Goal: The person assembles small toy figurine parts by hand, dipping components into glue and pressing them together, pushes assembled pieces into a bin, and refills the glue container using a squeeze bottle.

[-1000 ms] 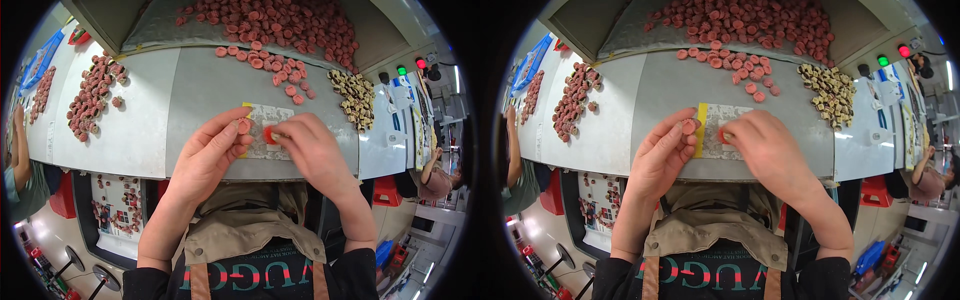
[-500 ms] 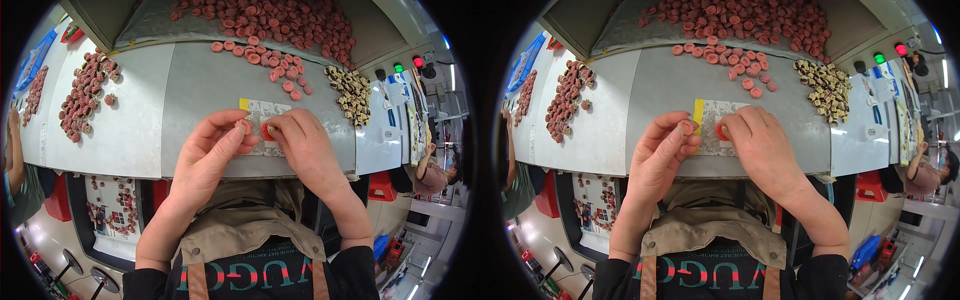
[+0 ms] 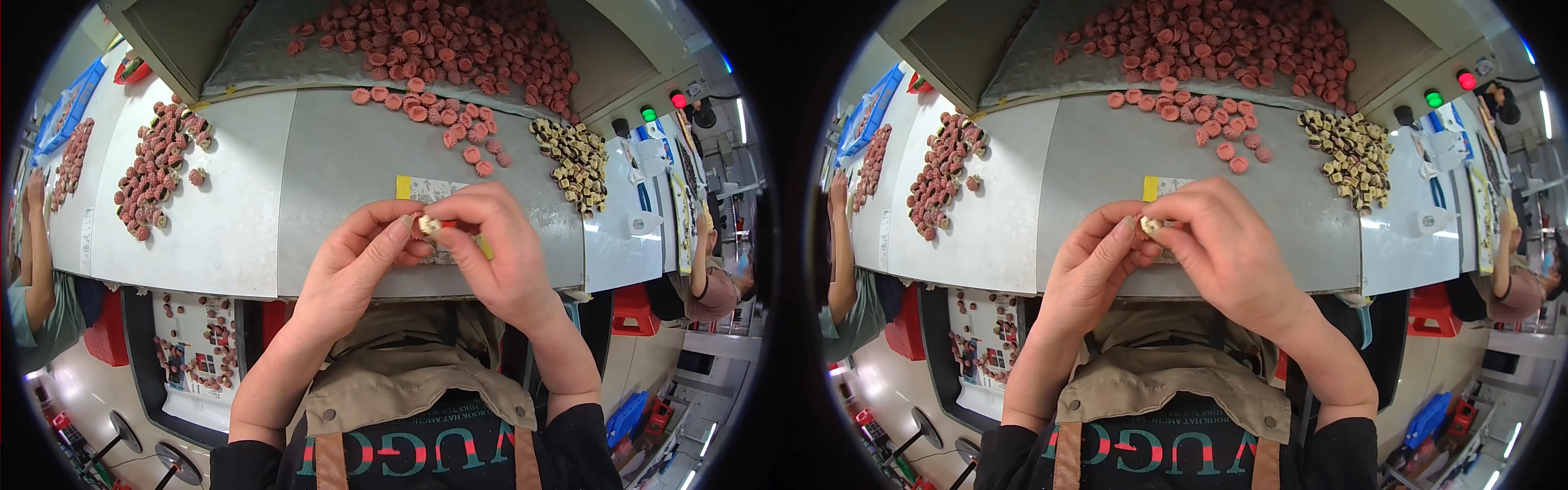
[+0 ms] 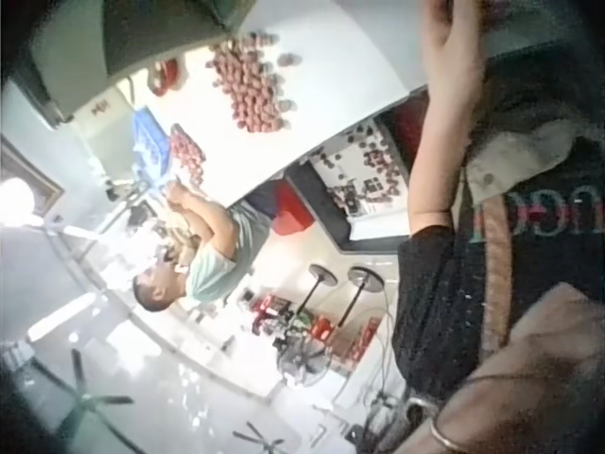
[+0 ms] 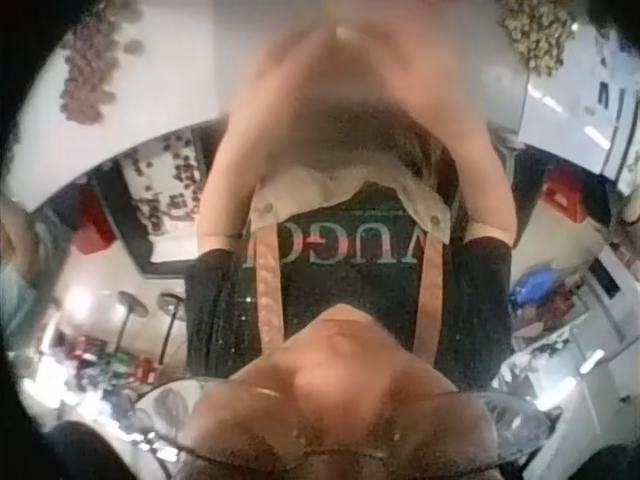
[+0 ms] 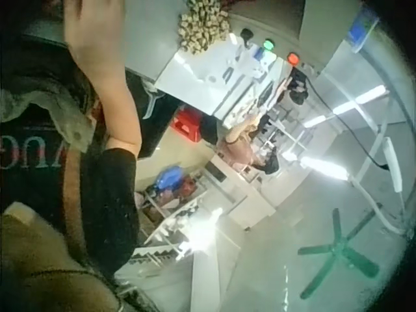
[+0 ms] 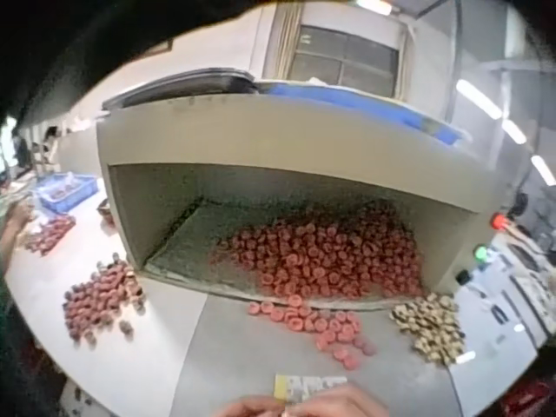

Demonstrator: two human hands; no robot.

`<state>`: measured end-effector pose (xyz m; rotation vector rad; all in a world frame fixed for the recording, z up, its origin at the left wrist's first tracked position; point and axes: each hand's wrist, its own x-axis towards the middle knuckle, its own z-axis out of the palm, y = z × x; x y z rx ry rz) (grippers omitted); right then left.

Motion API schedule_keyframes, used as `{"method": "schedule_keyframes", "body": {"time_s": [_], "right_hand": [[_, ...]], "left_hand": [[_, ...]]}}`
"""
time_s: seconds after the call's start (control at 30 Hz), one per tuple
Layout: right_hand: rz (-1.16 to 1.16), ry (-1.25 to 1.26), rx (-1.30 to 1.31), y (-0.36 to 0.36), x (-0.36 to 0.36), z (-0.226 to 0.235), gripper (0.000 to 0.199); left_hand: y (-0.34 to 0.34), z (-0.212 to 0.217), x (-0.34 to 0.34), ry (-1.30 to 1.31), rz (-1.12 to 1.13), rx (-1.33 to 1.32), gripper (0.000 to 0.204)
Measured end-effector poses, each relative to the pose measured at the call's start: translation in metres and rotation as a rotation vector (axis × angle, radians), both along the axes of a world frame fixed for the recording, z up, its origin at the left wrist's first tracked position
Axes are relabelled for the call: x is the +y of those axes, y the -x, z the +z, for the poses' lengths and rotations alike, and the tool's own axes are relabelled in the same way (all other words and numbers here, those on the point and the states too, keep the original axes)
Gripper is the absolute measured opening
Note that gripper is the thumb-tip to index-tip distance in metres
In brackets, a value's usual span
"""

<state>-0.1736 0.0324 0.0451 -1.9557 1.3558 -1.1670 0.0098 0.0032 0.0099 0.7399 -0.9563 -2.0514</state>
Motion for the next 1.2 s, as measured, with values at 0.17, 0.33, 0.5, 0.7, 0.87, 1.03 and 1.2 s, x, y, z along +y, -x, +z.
{"method": "schedule_keyframes", "body": {"time_s": [0.17,0.33,0.5,0.7,0.87,1.03,1.2], "right_hand": [[0.048,0.264,0.24,-0.001,-0.002,-0.008,0.017],[-0.044,-0.067,-0.152,-0.011,0.011,-0.017,0.021],[-0.121,0.28,0.131,-0.007,0.014,-0.032,0.024],[-0.089,0.13,-0.008,-0.001,0.028,-0.027,0.035],[-0.068,0.17,0.026,0.011,0.033,-0.047,0.036],[-0.075,0.222,0.078,0.019,0.032,-0.06,0.036],[-0.058,0.28,0.119,0.024,0.028,-0.061,0.039]], "left_hand": [[0.004,-0.002,0.0,0.014,0.036,0.006,0.031],[0.012,-0.005,0.012,0.271,0.198,-0.076,0.028],[0.01,0.004,0.002,0.103,0.033,-0.071,0.025],[0.012,0.015,0.008,0.12,-0.051,-0.21,0.037],[0.026,0.006,0.026,0.45,-0.037,-0.394,0.052],[0.037,-0.003,0.034,0.576,-0.01,-0.514,0.055],[0.044,-0.012,0.032,0.715,0.065,-0.537,0.045]]}}
